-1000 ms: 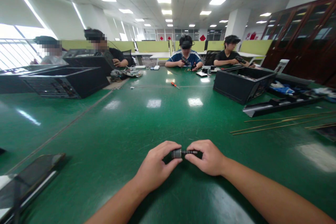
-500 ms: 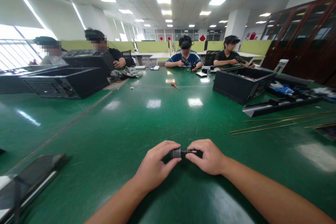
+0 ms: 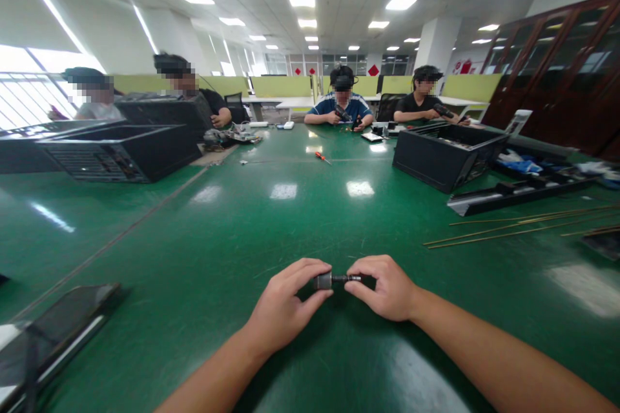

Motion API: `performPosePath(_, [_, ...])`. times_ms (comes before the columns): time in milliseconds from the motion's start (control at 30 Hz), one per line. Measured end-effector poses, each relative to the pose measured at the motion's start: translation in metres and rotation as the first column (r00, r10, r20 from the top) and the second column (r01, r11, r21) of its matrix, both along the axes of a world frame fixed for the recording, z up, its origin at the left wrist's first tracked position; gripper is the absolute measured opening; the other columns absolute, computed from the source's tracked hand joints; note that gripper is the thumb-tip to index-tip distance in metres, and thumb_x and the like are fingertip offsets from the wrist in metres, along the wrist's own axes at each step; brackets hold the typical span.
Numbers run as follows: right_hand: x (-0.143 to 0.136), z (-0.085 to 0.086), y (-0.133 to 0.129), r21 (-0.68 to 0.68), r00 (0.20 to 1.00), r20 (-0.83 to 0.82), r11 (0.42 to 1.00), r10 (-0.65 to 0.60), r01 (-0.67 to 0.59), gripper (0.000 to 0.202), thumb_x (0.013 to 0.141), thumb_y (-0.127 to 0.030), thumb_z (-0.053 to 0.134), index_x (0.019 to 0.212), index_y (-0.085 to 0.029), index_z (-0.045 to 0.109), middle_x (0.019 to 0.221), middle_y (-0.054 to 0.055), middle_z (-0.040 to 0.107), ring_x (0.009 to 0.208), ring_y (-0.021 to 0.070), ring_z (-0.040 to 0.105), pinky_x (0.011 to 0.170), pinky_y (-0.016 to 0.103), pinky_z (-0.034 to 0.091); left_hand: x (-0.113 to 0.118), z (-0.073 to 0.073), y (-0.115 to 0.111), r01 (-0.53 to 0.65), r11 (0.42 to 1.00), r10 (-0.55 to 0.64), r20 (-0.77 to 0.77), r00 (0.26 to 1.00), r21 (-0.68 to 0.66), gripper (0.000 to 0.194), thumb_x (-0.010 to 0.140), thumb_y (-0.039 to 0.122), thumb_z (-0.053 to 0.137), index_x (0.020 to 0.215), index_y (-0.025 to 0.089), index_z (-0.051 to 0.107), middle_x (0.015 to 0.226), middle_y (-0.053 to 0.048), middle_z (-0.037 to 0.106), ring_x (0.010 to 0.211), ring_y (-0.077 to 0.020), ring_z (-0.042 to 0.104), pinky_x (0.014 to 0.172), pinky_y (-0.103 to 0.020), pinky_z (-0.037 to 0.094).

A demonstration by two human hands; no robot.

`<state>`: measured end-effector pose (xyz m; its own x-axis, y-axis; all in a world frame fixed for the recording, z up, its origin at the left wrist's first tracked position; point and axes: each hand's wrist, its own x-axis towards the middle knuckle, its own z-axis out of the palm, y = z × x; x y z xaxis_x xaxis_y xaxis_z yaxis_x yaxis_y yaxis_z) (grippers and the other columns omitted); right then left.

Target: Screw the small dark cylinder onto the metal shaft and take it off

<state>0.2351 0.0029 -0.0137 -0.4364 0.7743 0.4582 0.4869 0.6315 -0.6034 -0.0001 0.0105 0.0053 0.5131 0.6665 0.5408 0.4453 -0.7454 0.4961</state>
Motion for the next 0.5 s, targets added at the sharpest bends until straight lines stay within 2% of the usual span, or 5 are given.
performPosePath(500, [0.0026, -0.0014, 0.0003, 0.023, 1.000, -0.006, 1.000, 0.009, -0.009, 0.015, 0.090, -0.030, 0.061, 0.082, -0.019, 0.067, 0.075, 0.003, 0.069, 0.069, 0.0162, 0.063, 0.069, 0.026, 0.044, -0.0012, -0.0007, 0.0008, 0.008, 1.000, -0.008, -0.002, 1.000, 0.029, 0.029, 0.083, 0.018, 0.071, 0.111, 0.023, 0.066, 0.105, -0.004, 0.072, 0.097, -0.0152, 0.068, 0.089, -0.026, 0.055])
